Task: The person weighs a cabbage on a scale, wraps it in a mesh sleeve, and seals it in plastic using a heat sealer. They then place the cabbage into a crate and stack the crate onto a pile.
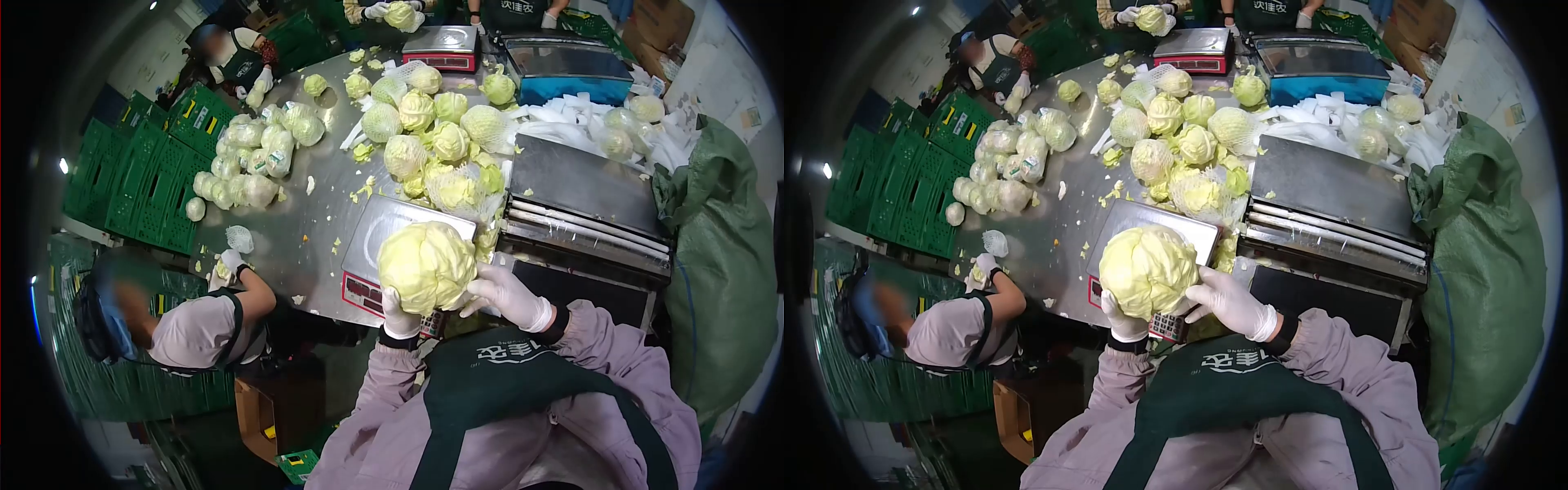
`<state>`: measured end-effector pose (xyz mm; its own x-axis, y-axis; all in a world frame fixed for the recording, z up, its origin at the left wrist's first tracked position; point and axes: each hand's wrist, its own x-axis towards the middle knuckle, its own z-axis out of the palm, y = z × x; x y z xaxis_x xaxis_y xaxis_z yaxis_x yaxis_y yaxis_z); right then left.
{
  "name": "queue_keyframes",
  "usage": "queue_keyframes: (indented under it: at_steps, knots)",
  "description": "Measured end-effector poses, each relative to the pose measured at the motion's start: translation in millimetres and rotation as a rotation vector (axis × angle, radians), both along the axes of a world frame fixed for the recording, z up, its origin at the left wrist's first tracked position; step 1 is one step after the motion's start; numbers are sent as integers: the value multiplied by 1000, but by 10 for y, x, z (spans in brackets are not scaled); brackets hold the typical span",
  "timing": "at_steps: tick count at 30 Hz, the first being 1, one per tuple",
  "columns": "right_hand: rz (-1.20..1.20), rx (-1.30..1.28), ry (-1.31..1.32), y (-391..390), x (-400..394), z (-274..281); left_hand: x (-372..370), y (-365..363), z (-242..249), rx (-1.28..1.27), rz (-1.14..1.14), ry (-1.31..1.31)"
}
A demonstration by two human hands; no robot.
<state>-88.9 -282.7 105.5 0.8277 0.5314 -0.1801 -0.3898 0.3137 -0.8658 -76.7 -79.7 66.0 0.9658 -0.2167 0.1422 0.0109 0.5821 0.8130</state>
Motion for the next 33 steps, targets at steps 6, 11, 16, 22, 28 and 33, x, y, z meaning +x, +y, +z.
queue_keyframes:
  at_steps: [6, 11, 16, 22, 28, 33]
  knots:
    - [1, 7, -31, 7, -9, -17, -2, -28, 25, 67, 119, 16]
    - [31, 24, 20, -1, 0, -96, 43, -86, 109, -5, 174, -2]
    - [2, 98, 119, 20, 1, -62, 68, -132, 233, 95, 215, -91]
    - [-45, -95, 18, 51, -47, -158, 74, -126, 248, 168, 173, -133]
    - [-30, -229, -47, 39, -57, -156, 19, -60, -15, 38, 119, 52]
    - [29, -371, -224, -45, -37, -235, -51, -14, -74, -123, 49, 265]
